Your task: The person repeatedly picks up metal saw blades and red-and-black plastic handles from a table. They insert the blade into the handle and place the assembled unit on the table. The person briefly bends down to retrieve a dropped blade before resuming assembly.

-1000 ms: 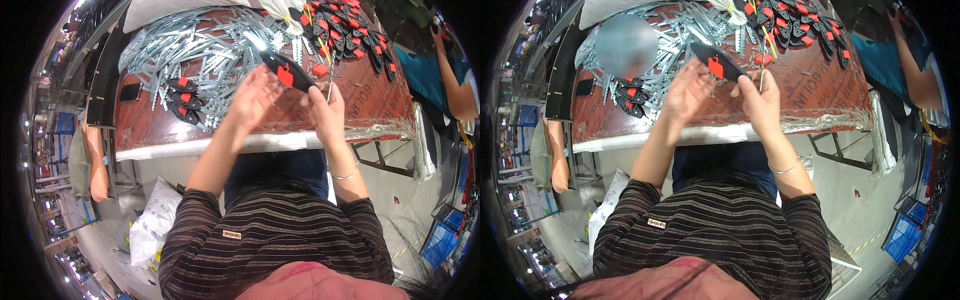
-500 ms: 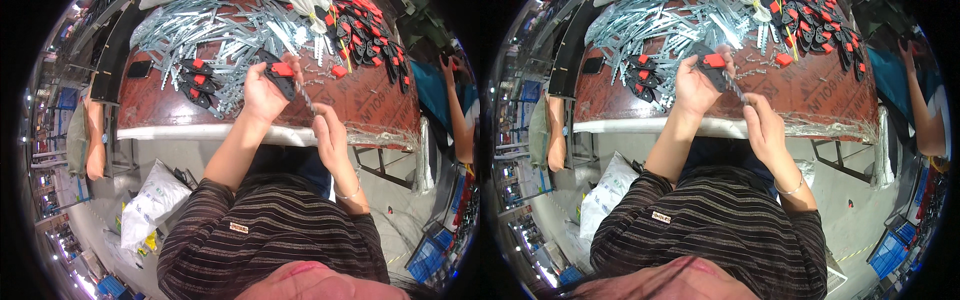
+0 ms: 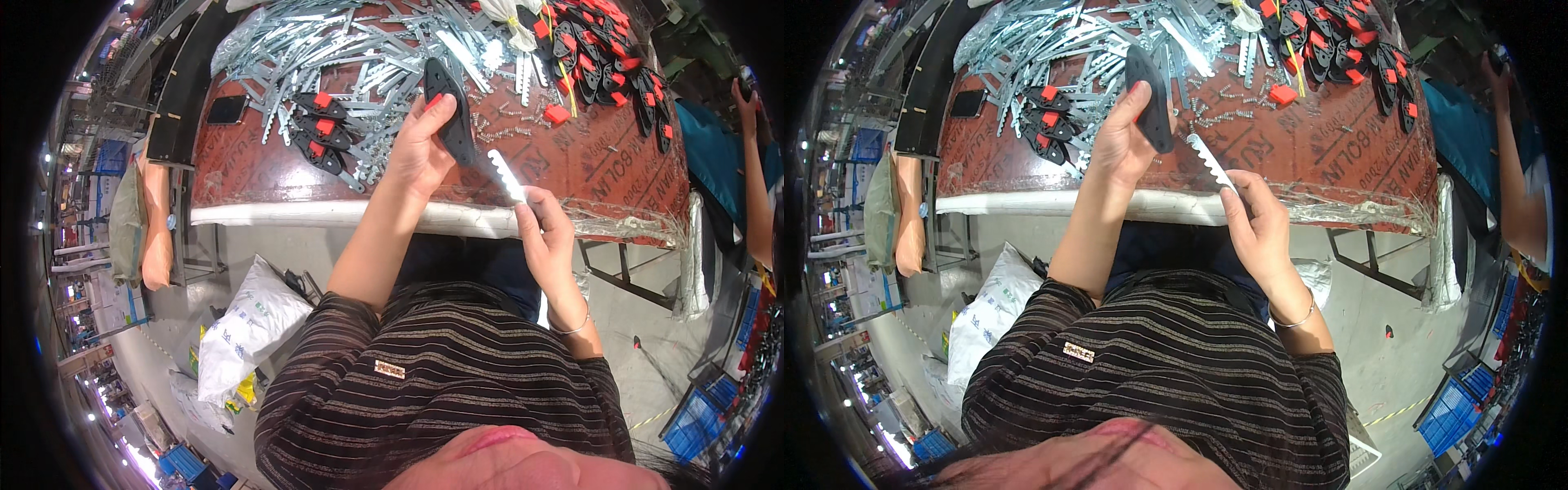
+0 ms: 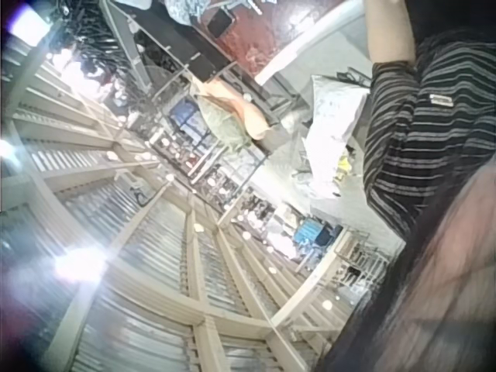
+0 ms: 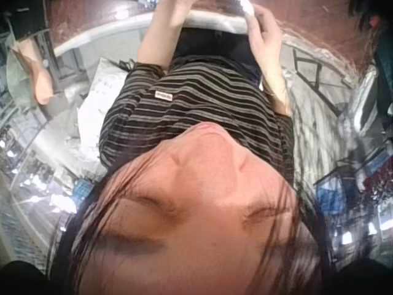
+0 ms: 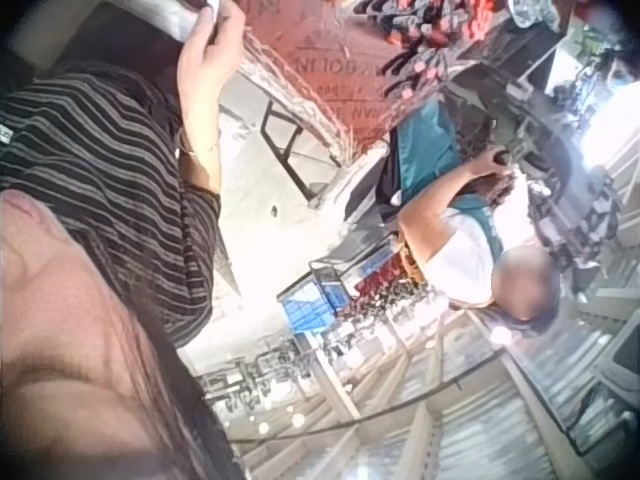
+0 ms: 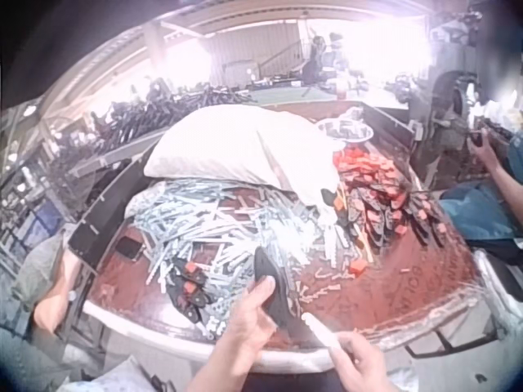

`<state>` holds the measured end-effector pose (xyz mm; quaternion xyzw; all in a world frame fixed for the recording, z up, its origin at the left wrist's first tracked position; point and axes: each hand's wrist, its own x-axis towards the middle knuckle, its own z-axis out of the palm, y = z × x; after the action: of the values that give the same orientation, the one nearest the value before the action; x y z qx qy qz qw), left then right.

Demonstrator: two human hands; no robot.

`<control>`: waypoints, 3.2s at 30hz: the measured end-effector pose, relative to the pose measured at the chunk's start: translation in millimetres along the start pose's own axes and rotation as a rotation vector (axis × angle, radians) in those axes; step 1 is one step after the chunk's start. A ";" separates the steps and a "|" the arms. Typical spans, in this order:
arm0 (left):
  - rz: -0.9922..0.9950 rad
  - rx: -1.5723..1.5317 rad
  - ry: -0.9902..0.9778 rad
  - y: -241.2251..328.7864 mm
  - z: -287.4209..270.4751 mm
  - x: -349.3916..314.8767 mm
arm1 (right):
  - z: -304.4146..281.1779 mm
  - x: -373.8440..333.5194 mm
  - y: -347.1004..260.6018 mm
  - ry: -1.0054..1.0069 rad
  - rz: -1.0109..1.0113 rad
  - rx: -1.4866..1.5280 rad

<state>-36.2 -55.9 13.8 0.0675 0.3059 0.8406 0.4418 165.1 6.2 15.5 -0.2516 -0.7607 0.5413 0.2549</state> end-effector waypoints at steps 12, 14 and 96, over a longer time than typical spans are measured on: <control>0.115 0.296 -0.082 -2.8 -2.5 -14.0 | -4.6 4.6 0.1 0.027 -0.015 -0.048; 0.101 0.520 -0.164 5.1 -8.1 -16.6 | -15.1 15.8 -10.3 0.039 -0.088 -0.150; 0.292 -0.408 0.185 105.5 -72.8 -7.0 | 90.1 95.2 -29.9 -0.534 -0.101 -0.070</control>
<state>-134.0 -139.1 16.9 -0.0569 0.1561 0.9424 0.2902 31.7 -2.3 29.3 -0.0703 -0.8309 0.5483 0.0631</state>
